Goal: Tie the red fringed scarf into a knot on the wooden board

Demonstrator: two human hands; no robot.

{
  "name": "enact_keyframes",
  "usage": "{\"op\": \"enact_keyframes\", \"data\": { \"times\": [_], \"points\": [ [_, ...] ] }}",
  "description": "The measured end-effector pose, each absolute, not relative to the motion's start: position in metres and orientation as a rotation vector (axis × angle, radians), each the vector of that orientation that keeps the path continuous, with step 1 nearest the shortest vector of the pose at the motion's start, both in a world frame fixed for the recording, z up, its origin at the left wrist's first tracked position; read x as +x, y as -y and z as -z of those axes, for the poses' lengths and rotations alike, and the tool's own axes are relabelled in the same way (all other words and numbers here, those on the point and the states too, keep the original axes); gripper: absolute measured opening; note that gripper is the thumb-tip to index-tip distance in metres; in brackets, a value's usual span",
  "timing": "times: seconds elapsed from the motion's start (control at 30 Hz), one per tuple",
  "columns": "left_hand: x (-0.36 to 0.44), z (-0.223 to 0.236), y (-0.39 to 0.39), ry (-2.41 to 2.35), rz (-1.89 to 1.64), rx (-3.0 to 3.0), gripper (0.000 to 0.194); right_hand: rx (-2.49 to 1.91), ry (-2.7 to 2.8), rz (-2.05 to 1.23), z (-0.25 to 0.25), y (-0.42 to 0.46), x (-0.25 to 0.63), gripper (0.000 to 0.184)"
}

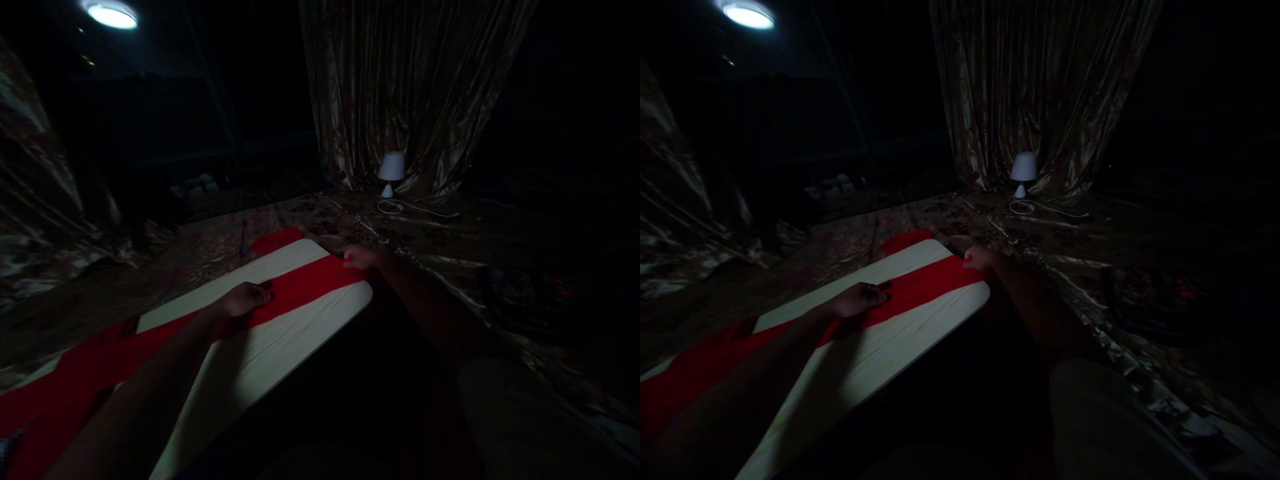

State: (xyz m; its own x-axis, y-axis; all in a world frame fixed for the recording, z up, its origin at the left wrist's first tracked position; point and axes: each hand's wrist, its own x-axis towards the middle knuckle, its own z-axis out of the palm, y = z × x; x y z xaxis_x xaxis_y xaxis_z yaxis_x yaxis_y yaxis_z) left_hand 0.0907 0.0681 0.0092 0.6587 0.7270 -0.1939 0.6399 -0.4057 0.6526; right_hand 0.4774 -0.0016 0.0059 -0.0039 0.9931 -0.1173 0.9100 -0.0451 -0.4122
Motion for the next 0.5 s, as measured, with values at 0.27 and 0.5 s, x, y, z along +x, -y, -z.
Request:
{"op": "enact_keyframes", "data": {
  "times": [0.27,0.5],
  "points": [
    [0.091,-0.005,-0.076,-1.119,-0.197,2.104,0.044,-2.085,1.957,-0.758,0.017,-0.011,0.483,0.025],
    [0.093,-0.007,-0.071,-1.156,-0.205,2.081,0.047,-1.990,1.792,-0.833,0.037,-0.010,0.495,0.042]
  ]
}}
